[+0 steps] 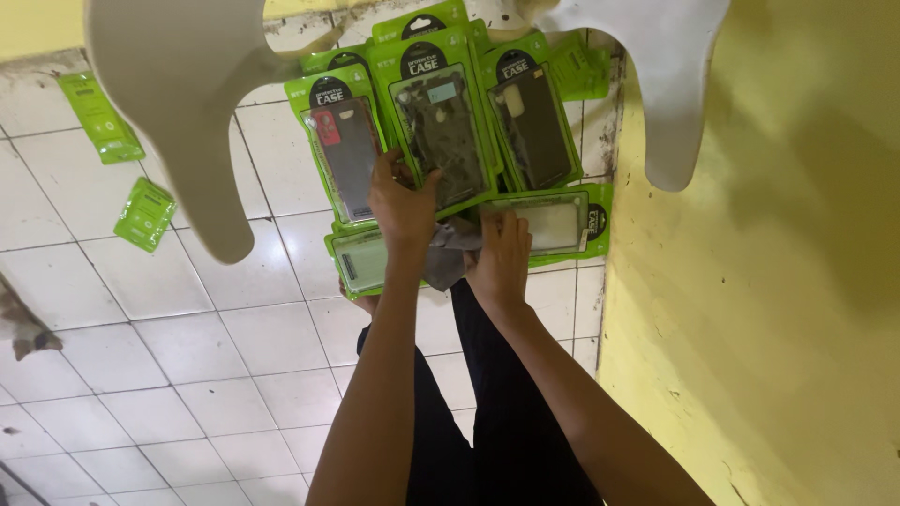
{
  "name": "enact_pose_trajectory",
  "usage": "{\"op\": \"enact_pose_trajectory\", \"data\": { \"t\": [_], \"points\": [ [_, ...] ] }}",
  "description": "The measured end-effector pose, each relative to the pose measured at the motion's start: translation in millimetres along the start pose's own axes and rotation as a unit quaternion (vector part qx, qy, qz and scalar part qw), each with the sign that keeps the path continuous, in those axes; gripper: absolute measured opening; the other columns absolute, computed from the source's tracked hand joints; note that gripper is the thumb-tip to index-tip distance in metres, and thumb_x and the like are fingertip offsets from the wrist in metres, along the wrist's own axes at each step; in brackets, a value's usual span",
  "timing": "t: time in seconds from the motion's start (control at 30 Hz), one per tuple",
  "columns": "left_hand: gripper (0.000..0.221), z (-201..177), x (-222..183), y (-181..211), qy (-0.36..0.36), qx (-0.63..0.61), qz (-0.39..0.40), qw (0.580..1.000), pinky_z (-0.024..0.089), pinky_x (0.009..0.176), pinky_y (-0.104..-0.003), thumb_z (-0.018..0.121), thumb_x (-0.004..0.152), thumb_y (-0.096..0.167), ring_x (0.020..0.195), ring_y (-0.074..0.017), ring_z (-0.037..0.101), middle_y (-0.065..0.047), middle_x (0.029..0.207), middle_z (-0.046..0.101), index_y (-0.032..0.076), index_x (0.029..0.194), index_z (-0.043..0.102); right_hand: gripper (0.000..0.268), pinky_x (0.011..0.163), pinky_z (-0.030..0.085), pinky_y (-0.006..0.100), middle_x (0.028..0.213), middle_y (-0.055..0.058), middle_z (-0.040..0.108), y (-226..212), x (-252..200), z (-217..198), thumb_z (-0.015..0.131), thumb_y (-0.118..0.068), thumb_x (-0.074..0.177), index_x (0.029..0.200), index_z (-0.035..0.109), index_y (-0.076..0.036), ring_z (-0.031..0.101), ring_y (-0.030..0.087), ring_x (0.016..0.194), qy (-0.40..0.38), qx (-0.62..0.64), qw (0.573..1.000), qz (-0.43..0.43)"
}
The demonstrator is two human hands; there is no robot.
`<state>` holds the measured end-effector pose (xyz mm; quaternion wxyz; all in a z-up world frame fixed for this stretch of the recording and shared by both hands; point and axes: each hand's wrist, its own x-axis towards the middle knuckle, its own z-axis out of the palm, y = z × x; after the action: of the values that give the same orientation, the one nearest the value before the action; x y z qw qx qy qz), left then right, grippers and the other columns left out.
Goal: The person repeatedly picks up packaged phone cases from a white plastic chair and hangs them on a wall-mounted wire grid rack. The person handles the items one at a time, moving between the chair and the rack to organize the stock.
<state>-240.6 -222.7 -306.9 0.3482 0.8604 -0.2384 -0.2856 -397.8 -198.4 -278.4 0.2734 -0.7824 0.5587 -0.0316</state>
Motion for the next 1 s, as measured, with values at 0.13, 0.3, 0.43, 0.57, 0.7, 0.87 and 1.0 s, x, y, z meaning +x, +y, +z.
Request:
{"op": "enact_pose_trajectory", "data": {
  "t": [0.13,0.3,0.43,0.57,0.7,0.87,1.0],
  "points": [
    [0.054,-17.0,1.9,0.5,-0.011,-0.026,0.035,0.999,0.059,0.076,-0.037,0.092,0.076,0.014,0.086,-0.0258,0.074,-0.015,0.104,0.074,-0.001,0.121,0.067,0.045,0.089,0.041,0.049,0.114,0.016,0.055,-9.8,-3.7,-15.4,0.088,-0.007,0.064,0.105,0.071,-0.002,0.05,0.035,0.109,-0.024,-0.021,0.999,-0.001],
    [0.053,-64.3,-8.0,9.8,-0.081,-0.116,-0.03,0.99,0.058,0.085,-0.035,0.079,0.085,0.011,0.103,-0.024,0.072,-0.016,0.12,0.072,-0.003,0.132,0.058,0.036,0.087,0.038,0.051,0.106,0.014,0.058,-30.8,-21.9,-51.8,0.087,-0.015,0.067,0.096,0.072,-0.001,0.051,0.035,0.105,-0.101,0.041,0.994,0.026],
    [0.056,-132.0,-37.3,22.4,-0.145,-0.259,-0.107,0.949,0.055,0.095,-0.036,0.063,0.09,0.004,0.115,-0.0282,0.064,-0.022,0.131,0.064,-0.004,0.143,0.047,0.051,0.097,0.049,0.04,0.114,0.01,0.068,-46.0,-60.0,-107.7,0.083,-0.03,0.083,0.12,0.064,-0.001,0.063,0.026,0.11,-0.195,0.328,0.913,0.146],
    [0.065,-196.6,-81.2,45.1,-0.202,-0.51,-0.243,0.8,0.055,0.092,-0.049,0.042,0.085,-0.008,0.112,-0.0333,0.061,-0.019,0.129,0.057,0.006,0.148,0.039,0.067,0.106,0.051,0.039,0.13,0.016,0.067,-54.6,-111.9,-173.7,0.08,-0.023,0.085,0.138,0.053,0.007,0.062,0.024,0.122,-0.21,0.618,0.734,0.189],
    [0.065,-271.4,-121.1,81.1,-0.273,-0.555,-0.259,0.741,0.055,0.098,-0.054,0.038,0.083,-0.009,0.118,-0.0376,0.06,-0.022,0.133,0.057,0.001,0.148,0.039,0.062,0.101,0.049,0.039,0.128,0.016,0.065,-92.6,-158.7,-242.3,0.078,-0.012,0.089,0.138,0.051,0.013,0.059,0.025,0.119,-0.046,0.668,0.719,0.185],
    [0.078,-353.8,-153.2,132.2,-0.364,-0.563,-0.207,0.712,0.055,0.101,-0.051,0.038,0.074,-0.009,0.123,-0.0361,0.06,-0.019,0.135,0.057,0.018,0.147,0.037,0.059,0.101,0.052,0.035,0.128,0.012,0.065,-194.8,-198.4,-337.7,0.07,-0.004,0.082,0.138,0.051,0.002,0.064,0.023,0.118,0.169,0.559,0.809,0.061],
    [0.057,-392.5,-184.2,149.6,-0.455,-0.595,-0.149,0.646,0.054,0.102,-0.051,0.046,0.091,0.002,0.123,-0.0365,0.058,-0.021,0.138,0.054,0.005,0.148,0.04,0.047,0.112,0.041,0.045,0.141,0.02,0.046,-296.3,-213.4,-343.6,0.081,-0.012,0.074,0.117,0.062,-0.011,0.041,0.038,0.139,0.276,0.025,0.944,-0.178]
  ]
}}
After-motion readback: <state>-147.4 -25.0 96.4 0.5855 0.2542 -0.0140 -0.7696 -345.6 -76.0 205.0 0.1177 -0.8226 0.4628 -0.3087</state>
